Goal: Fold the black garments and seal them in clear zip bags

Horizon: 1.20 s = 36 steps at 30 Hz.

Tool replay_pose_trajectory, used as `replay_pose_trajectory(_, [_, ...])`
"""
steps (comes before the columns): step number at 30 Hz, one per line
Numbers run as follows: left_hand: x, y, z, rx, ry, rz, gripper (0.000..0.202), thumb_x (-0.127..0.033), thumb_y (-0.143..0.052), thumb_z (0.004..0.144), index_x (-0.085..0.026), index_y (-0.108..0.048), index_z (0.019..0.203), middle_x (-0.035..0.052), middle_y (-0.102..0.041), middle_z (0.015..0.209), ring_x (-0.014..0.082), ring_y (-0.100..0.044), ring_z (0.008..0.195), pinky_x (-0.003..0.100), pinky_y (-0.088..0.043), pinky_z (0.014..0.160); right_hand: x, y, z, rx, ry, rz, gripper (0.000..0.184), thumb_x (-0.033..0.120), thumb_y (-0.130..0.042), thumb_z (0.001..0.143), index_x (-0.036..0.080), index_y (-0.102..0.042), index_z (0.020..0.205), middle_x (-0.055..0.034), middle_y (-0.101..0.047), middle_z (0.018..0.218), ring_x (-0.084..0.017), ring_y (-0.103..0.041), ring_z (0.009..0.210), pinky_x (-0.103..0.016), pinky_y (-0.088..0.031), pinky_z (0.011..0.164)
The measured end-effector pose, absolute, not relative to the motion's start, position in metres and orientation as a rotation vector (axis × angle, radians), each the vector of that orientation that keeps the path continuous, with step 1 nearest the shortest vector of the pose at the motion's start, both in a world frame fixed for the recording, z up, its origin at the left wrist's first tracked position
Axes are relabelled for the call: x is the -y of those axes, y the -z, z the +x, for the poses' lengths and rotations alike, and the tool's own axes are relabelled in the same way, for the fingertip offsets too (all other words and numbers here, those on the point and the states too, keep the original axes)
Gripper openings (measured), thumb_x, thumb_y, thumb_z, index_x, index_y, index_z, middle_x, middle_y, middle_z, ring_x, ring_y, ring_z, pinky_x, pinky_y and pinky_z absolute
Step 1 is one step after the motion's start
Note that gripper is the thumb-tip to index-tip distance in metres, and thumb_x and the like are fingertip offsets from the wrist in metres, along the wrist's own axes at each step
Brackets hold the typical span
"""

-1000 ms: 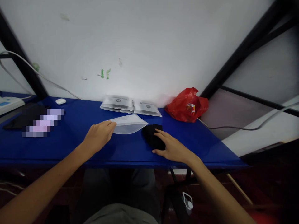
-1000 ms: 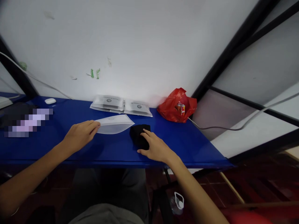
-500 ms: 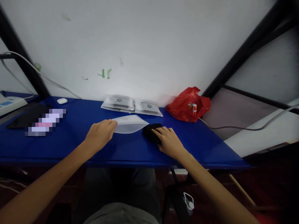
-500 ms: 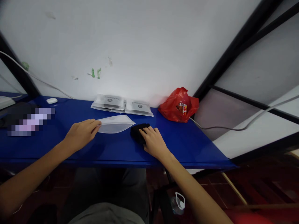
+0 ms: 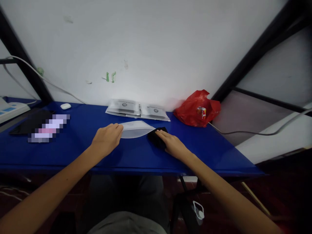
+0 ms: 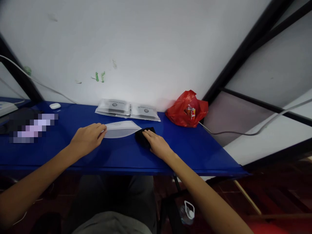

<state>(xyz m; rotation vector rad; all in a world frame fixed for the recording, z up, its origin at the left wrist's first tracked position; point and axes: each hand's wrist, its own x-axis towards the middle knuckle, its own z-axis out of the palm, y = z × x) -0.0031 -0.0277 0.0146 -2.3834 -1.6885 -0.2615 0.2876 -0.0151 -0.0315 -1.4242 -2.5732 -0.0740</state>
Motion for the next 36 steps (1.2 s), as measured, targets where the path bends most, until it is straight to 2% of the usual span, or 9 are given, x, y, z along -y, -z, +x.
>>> replay_pose_trajectory(4, [0.026,-0.016,-0.001,1.664,0.179,-2.412,0.023,-0.016,-0.039,0.092,-0.018,-0.060,0.099,0.0071,-0.061,0.090,0.0222,-0.060,0.088,0.028,-0.042,0.061,0.025,0.028,0.271,2.574,0.063,-1.457,0.078,-0.009,-0.042,0.059,0.013,-0.048,0.133,-0.0153,-0.052,0.137,-0.025,-0.047,0.128,-0.042,-0.044,0.104])
replay_pose_trajectory(8, [0.026,-0.017,-0.003,1.658,0.097,-2.358,0.027,-0.009,-0.037,0.089,-0.016,-0.061,0.102,0.0090,-0.061,0.091,0.0242,-0.060,0.090,0.030,-0.044,0.061,0.050,0.014,0.257,2.588,-0.054,-1.281,0.085,-0.007,-0.043,0.055,0.020,-0.046,0.136,-0.0109,-0.055,0.135,-0.024,-0.051,0.124,-0.041,-0.046,0.103])
replay_pose_trajectory(15, [0.033,-0.015,0.002,1.609,0.087,-2.367,0.028,-0.005,-0.038,0.087,-0.016,-0.061,0.101,0.0093,-0.062,0.091,0.0244,-0.061,0.093,0.030,-0.045,0.063,0.075,-0.001,0.233,2.391,0.091,-0.939,0.073,-0.001,-0.044,0.074,0.020,-0.034,0.144,-0.0099,-0.046,0.142,-0.022,-0.041,0.133,-0.041,-0.040,0.108])
replay_pose_trajectory(21, [0.032,-0.015,0.008,1.619,0.250,-2.399,0.027,-0.016,-0.036,0.094,-0.017,-0.063,0.096,0.0079,-0.064,0.083,0.0239,-0.064,0.087,0.030,-0.046,0.062,0.051,0.022,0.221,2.529,0.123,-0.910,0.087,-0.006,-0.046,0.063,0.017,-0.029,0.145,-0.0131,-0.043,0.145,-0.025,-0.035,0.136,-0.044,-0.040,0.108])
replay_pose_trajectory(29, [0.032,-0.015,0.013,1.496,0.232,-2.513,0.027,-0.011,-0.039,0.092,-0.018,-0.062,0.103,0.0062,-0.067,0.094,0.0223,-0.064,0.091,0.028,-0.047,0.064,0.036,0.034,0.215,2.387,0.160,-1.106,0.087,-0.007,-0.048,0.058,0.016,-0.036,0.141,-0.0162,-0.048,0.139,-0.028,-0.046,0.129,-0.043,-0.047,0.101])
replay_pose_trajectory(32, [0.030,-0.015,0.012,1.476,0.260,-2.521,0.027,-0.012,-0.039,0.092,-0.018,-0.062,0.104,0.0062,-0.067,0.094,0.0222,-0.064,0.091,0.029,-0.048,0.065,0.037,0.039,0.209,2.415,0.255,-1.096,0.082,-0.006,-0.047,0.063,0.016,-0.036,0.141,-0.0166,-0.049,0.138,-0.028,-0.045,0.129,-0.043,-0.049,0.099])
replay_pose_trajectory(36, [0.026,-0.016,0.009,1.457,0.354,-2.543,0.025,-0.014,-0.040,0.093,-0.018,-0.063,0.103,0.0057,-0.068,0.091,0.0211,-0.065,0.089,0.029,-0.049,0.069,0.039,0.041,0.204,2.446,0.468,-0.925,0.061,-0.004,-0.039,0.077,0.008,-0.041,0.137,-0.0196,-0.054,0.132,-0.028,-0.045,0.130,-0.043,-0.048,0.101])
